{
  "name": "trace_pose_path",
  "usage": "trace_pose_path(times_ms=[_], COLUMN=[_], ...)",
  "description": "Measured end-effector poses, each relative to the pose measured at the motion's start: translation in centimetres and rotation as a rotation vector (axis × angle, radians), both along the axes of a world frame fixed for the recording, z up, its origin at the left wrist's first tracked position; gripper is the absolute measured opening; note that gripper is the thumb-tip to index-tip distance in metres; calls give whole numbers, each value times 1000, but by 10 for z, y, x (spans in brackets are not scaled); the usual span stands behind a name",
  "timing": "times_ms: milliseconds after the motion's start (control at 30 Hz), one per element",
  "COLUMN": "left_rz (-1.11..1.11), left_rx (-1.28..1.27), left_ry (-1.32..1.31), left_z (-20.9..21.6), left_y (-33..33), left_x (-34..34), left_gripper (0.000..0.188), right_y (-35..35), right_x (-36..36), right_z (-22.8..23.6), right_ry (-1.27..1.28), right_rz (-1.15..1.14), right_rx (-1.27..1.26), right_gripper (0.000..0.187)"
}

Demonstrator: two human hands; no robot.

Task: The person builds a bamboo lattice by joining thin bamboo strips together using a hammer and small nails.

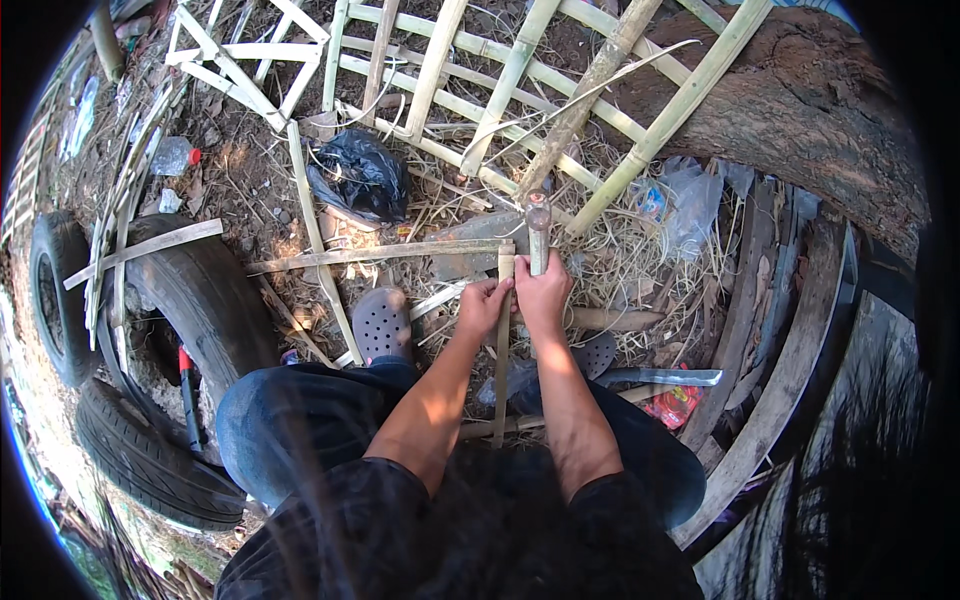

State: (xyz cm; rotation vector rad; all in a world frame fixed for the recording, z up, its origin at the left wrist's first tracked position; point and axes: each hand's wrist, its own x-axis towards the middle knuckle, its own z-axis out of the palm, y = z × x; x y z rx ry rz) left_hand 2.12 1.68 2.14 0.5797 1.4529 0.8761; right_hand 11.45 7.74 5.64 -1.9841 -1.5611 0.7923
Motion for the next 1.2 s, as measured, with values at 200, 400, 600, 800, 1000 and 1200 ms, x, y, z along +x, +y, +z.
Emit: trace_pose_path(times_ms=[200,400,600,800,1000,1200], left_rz=[29,47,87,-43,12,-154], left_rx=[-25,-22,-82,-78,5,-74], left_ry=[-32,-64,-81,96,151,124], left_z=[3,-6,-10,-11,-33,-19], left_y=[2,-1,1,3,-3,2], left_x=[1,-3,3,-4,2,-3], left_gripper=[29,31,30,20,17,25], right_y=[5,9,16,13,10,-1], right_x=[-3,-10,-12,-19,-22,-8], right_z=[4,5,14,12,10,28], right_ry=[-25,-93,-217,-208,-211,-163], right_rz=[23,81,151,242,256,65], right_rx=[-30,-28,18,-15,9,12], right_gripper=[24,22,23,26,27,17])
